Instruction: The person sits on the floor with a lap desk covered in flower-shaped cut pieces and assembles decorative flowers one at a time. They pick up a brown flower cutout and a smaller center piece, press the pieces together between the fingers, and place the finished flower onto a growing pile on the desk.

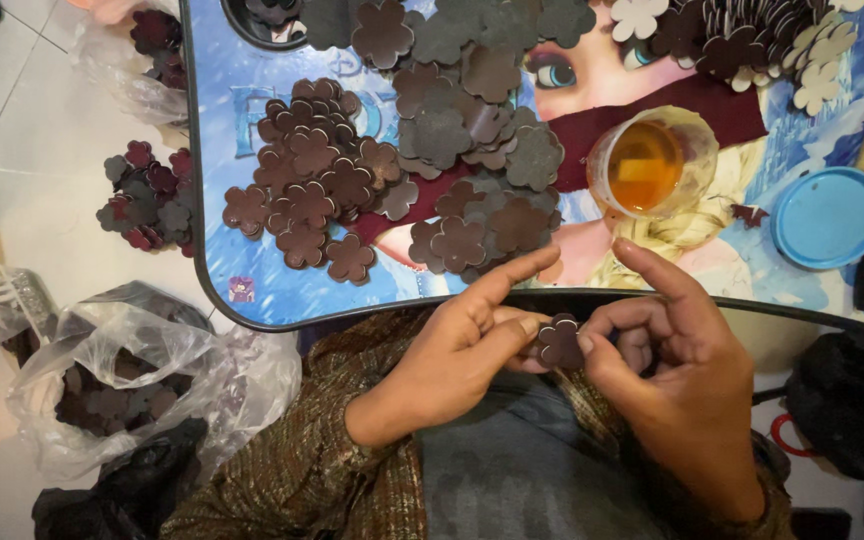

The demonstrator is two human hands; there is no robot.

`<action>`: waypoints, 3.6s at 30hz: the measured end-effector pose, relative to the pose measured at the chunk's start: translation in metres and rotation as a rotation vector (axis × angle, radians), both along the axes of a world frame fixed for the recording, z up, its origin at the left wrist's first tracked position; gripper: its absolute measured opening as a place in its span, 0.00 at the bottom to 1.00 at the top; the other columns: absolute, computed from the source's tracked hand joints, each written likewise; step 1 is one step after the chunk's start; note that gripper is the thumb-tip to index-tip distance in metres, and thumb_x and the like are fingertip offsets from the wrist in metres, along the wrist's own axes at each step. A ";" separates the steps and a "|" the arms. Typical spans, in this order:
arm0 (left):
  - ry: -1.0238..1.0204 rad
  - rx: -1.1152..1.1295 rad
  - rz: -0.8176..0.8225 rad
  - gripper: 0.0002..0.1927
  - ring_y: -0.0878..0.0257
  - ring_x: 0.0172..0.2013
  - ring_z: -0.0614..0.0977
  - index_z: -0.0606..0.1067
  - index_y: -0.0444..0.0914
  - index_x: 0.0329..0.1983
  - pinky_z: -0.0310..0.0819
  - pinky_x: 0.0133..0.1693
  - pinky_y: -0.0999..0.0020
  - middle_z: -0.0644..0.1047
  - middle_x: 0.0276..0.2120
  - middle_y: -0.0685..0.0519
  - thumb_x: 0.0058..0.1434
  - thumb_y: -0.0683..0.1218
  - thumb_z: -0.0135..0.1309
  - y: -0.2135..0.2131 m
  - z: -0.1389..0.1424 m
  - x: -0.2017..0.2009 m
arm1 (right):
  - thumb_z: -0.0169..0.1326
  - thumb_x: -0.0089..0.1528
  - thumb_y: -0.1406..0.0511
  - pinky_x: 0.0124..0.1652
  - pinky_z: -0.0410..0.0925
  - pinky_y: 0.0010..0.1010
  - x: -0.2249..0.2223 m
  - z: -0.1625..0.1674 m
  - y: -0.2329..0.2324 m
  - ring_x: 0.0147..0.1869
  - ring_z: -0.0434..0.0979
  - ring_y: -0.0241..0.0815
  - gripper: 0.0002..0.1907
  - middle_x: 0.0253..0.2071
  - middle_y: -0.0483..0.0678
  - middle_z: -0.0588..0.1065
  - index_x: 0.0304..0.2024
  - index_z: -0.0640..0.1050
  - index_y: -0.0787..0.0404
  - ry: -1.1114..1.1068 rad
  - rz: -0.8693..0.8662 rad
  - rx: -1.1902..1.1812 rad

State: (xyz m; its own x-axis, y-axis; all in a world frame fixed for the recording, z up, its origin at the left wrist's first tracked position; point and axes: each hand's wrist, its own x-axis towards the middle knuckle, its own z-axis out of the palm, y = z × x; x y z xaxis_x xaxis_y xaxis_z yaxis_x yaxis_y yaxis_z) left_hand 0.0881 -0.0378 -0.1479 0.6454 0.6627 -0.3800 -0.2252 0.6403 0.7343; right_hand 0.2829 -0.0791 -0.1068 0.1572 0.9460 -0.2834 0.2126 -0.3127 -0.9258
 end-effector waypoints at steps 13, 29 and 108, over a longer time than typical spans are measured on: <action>0.002 0.015 0.061 0.37 0.69 0.41 0.80 0.52 0.38 0.81 0.78 0.45 0.72 0.80 0.40 0.49 0.72 0.39 0.49 -0.001 0.001 0.002 | 0.60 0.57 0.76 0.27 0.57 0.12 -0.007 -0.006 -0.002 0.27 0.61 0.19 0.39 0.33 0.43 0.78 0.71 0.66 0.64 -0.105 -0.010 0.066; 0.036 0.018 0.134 0.43 0.70 0.41 0.81 0.50 0.39 0.82 0.77 0.46 0.74 0.82 0.42 0.48 0.67 0.36 0.54 -0.002 0.001 0.005 | 0.56 0.61 0.78 0.40 0.66 0.17 0.008 -0.009 -0.008 0.38 0.73 0.28 0.40 0.41 0.52 0.78 0.75 0.61 0.66 0.067 -0.063 0.063; 0.150 0.183 0.112 0.51 0.75 0.38 0.78 0.48 0.39 0.82 0.74 0.43 0.80 0.80 0.39 0.53 0.60 0.36 0.61 0.002 0.009 -0.004 | 0.58 0.60 0.78 0.45 0.72 0.22 -0.006 -0.028 0.000 0.44 0.79 0.33 0.41 0.40 0.51 0.78 0.75 0.61 0.65 0.276 -0.090 0.056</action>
State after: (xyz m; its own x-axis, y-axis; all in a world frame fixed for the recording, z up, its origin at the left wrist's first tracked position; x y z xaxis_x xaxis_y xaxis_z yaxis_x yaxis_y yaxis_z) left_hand 0.0839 -0.0358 -0.1391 0.5098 0.7932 -0.3331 -0.1670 0.4711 0.8661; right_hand 0.2766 -0.0788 -0.1349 0.1649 0.9471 -0.2752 -0.0762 -0.2660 -0.9610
